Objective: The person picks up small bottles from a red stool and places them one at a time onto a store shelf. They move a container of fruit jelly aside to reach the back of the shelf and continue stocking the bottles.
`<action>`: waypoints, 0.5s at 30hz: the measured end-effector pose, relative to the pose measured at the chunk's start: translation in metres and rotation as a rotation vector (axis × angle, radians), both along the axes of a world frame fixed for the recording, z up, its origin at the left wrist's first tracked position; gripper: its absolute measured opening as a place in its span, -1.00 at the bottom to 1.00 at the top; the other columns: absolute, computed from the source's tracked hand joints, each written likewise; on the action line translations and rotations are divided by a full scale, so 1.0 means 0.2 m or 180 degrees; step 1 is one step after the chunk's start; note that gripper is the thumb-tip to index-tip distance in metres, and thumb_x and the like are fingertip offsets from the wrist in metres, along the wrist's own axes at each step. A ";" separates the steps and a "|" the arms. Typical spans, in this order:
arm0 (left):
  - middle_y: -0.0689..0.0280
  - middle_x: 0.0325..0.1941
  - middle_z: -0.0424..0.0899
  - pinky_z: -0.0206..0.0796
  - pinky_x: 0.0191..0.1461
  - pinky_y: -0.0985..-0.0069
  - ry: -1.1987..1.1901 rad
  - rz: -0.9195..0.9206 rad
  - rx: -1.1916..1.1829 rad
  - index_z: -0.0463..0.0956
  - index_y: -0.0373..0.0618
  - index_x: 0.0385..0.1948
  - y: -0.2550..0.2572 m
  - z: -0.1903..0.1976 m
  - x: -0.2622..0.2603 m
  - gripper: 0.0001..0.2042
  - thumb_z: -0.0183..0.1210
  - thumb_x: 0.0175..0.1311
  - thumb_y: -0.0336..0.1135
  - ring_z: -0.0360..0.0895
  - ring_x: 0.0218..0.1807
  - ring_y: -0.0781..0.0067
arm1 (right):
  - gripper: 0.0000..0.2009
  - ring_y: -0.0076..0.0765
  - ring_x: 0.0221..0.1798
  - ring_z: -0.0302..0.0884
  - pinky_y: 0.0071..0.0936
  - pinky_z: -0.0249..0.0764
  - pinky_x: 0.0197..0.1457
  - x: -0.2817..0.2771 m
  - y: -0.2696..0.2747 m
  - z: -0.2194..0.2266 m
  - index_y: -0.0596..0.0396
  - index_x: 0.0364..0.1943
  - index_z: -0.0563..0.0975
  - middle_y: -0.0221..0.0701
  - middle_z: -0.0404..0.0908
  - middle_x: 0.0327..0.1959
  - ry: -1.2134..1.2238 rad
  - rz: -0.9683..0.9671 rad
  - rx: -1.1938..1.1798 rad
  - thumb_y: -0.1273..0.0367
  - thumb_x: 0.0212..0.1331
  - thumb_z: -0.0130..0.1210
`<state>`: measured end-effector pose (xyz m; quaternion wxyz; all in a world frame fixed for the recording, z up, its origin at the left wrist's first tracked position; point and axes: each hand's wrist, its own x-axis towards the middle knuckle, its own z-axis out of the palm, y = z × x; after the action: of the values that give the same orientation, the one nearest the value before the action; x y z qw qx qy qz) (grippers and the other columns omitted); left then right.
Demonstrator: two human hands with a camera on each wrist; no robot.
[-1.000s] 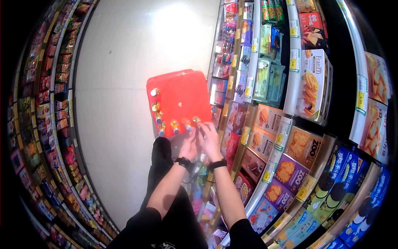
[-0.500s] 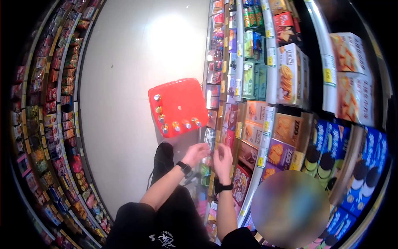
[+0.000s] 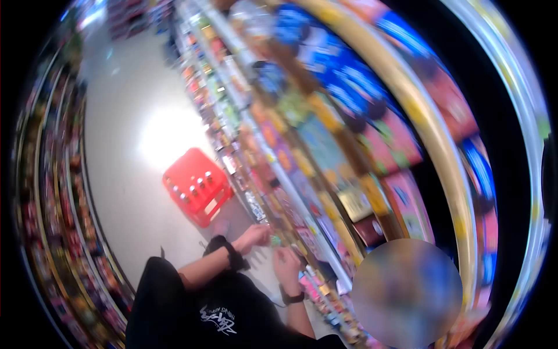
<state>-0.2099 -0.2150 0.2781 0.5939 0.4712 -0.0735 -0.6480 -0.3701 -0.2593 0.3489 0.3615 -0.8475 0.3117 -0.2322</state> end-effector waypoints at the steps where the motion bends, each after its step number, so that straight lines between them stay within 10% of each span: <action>1: 0.31 -0.48 0.54 0.38 -0.25 0.60 -0.0164 -0.0283 0.0066 0.52 -0.22 -0.20 0.03 0.08 -0.12 -0.77 -0.11 0.31 -0.35 0.52 -0.42 0.52 | -0.90 -0.21 -0.38 0.56 -0.41 0.46 -0.26 -0.13 0.05 0.06 0.18 -0.33 0.56 -0.25 0.56 -0.41 -0.0127 -0.0283 -0.0016 0.51 0.04 0.13; 15: 0.28 -0.40 0.58 0.41 -0.16 0.57 -0.1415 -0.3117 -0.1500 0.50 -0.27 -0.18 -0.25 0.56 -1.44 -0.82 -0.06 0.35 -0.41 0.56 -0.32 0.48 | -0.88 -0.13 -0.35 0.54 -0.31 0.49 -0.28 -1.44 0.23 0.47 0.09 -0.34 0.56 -0.29 0.58 -0.41 -0.0404 -0.2993 -0.1393 0.47 -0.02 0.17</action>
<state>-0.4982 -0.2649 0.3896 0.2844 0.3622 -0.5476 -0.6987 -0.6572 -0.2127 0.4423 0.0508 -0.6559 0.5803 -0.4801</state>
